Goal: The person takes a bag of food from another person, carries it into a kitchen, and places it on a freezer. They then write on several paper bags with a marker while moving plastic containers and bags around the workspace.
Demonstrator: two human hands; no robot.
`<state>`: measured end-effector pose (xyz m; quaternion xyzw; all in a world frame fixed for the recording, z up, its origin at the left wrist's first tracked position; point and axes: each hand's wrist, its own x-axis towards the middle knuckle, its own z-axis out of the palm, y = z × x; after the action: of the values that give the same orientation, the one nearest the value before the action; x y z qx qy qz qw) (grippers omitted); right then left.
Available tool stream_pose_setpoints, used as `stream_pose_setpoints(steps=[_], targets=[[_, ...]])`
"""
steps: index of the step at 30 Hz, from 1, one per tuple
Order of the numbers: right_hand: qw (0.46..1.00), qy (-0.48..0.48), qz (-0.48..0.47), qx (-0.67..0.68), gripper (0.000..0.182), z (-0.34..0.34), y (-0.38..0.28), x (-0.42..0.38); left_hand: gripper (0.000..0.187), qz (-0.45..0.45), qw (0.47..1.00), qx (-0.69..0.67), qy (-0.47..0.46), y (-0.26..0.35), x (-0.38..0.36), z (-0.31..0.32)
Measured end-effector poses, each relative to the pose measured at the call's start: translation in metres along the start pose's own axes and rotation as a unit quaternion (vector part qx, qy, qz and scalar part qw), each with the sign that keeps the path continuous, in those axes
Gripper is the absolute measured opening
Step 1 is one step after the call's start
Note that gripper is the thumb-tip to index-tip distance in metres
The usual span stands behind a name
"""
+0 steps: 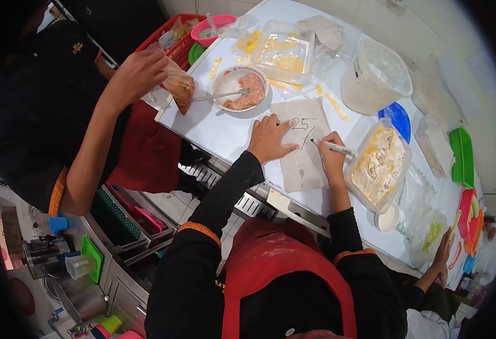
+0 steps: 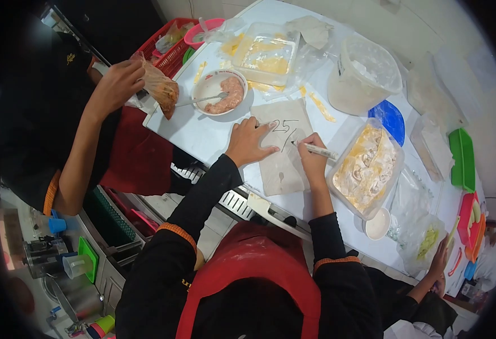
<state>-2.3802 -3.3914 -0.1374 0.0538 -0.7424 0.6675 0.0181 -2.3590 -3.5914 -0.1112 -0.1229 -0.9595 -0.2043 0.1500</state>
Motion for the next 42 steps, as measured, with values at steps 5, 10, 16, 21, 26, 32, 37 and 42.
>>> stream_pose_setpoints(steps=[5, 10, 16, 21, 26, 32, 37, 42], targets=[[0.985, -0.017, -0.087, -0.149, 0.013, 0.001, -0.006, -0.007, 0.056, -0.004, 1.000, 0.006, -0.002, 0.002, 0.000, 0.000], [0.974, -0.074, -0.166, -0.132, 0.014, -0.008, 0.007, -0.005, 0.053, -0.003, 1.000, 0.005, 0.007, 0.000, 0.000, 0.001], [0.991, -0.053, -0.051, -0.109, 0.011, -0.005, 0.004, -0.008, 0.052, -0.007, 1.000, 0.000, 0.003, 0.000, 0.000, 0.002], [0.994, 0.085, -0.015, 0.064, 0.009, -0.002, -0.004, 0.003, 0.052, -0.019, 1.000, -0.005, -0.010, 0.004, 0.002, -0.002], [0.996, 0.072, -0.052, 0.004, 0.011, 0.009, -0.017, 0.014, 0.052, -0.009, 1.000, 0.002, 0.003, 0.003, -0.001, 0.000], [0.994, 0.087, -0.054, -0.026, 0.011, 0.001, -0.001, 0.015, 0.053, -0.020, 1.000, 0.000, -0.013, 0.003, 0.000, 0.000], [0.993, 0.068, -0.063, -0.068, 0.012, 0.006, -0.001, 0.016, 0.053, -0.020, 1.000, -0.010, -0.007, 0.003, 0.000, -0.001], [0.991, 0.078, -0.067, -0.087, 0.009, 0.003, -0.003, 0.015, 0.053, -0.018, 1.000, -0.013, -0.005, 0.001, 0.000, 0.000]])
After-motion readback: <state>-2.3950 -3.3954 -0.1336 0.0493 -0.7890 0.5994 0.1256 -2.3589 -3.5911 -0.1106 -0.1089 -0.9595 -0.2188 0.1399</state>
